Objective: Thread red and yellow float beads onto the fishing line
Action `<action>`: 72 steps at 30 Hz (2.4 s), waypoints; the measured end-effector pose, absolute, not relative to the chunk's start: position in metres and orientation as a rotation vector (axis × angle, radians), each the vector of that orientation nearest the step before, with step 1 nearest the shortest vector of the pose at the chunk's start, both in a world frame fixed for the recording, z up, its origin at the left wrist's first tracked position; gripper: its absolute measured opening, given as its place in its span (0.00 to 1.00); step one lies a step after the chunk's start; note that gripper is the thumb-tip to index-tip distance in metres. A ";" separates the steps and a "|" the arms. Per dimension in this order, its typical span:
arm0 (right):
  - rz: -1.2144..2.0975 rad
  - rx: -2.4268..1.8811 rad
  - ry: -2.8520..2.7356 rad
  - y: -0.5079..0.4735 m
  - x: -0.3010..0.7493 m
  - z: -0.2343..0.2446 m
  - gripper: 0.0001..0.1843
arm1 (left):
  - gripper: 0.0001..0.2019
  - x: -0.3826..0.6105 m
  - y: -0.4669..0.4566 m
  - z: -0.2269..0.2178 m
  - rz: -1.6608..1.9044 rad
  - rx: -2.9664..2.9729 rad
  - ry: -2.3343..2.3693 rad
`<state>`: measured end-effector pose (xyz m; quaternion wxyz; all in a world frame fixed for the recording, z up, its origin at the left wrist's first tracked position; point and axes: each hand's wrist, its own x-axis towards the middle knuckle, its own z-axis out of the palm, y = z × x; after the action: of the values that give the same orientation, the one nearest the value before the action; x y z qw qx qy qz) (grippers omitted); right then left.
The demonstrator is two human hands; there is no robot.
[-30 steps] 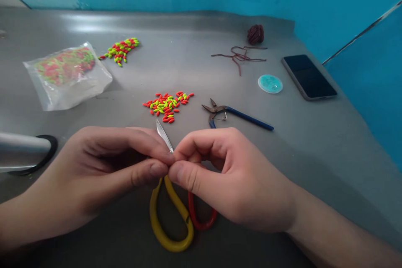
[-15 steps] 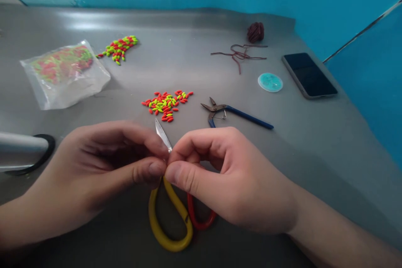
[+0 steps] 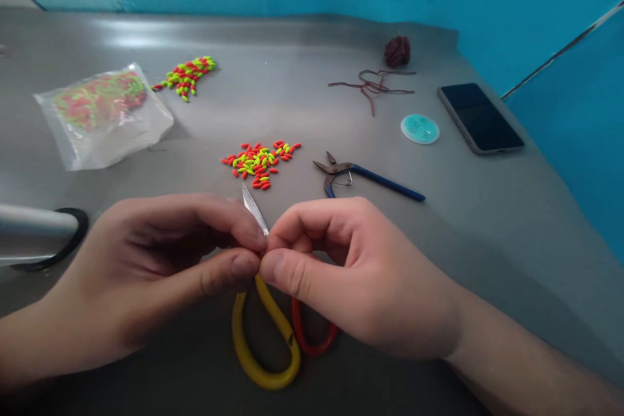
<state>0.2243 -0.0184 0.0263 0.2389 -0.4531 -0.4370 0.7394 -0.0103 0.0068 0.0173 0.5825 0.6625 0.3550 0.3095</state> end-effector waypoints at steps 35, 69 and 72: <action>2.044 -1.276 -1.224 -0.018 0.224 0.024 0.09 | 0.04 -0.006 0.009 0.019 0.610 1.545 0.839; 1.753 -1.302 -1.323 -0.021 0.213 0.020 0.07 | 0.04 -0.003 0.011 0.016 0.617 1.096 0.829; 1.768 -1.281 -1.298 -0.020 0.212 0.020 0.07 | 0.05 -0.002 0.009 0.016 0.630 1.138 0.829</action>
<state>0.2121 -0.0200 0.0200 0.2964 -0.4818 -0.4881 0.6647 -0.0019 0.0092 0.0160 0.7172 0.5141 0.3745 0.2846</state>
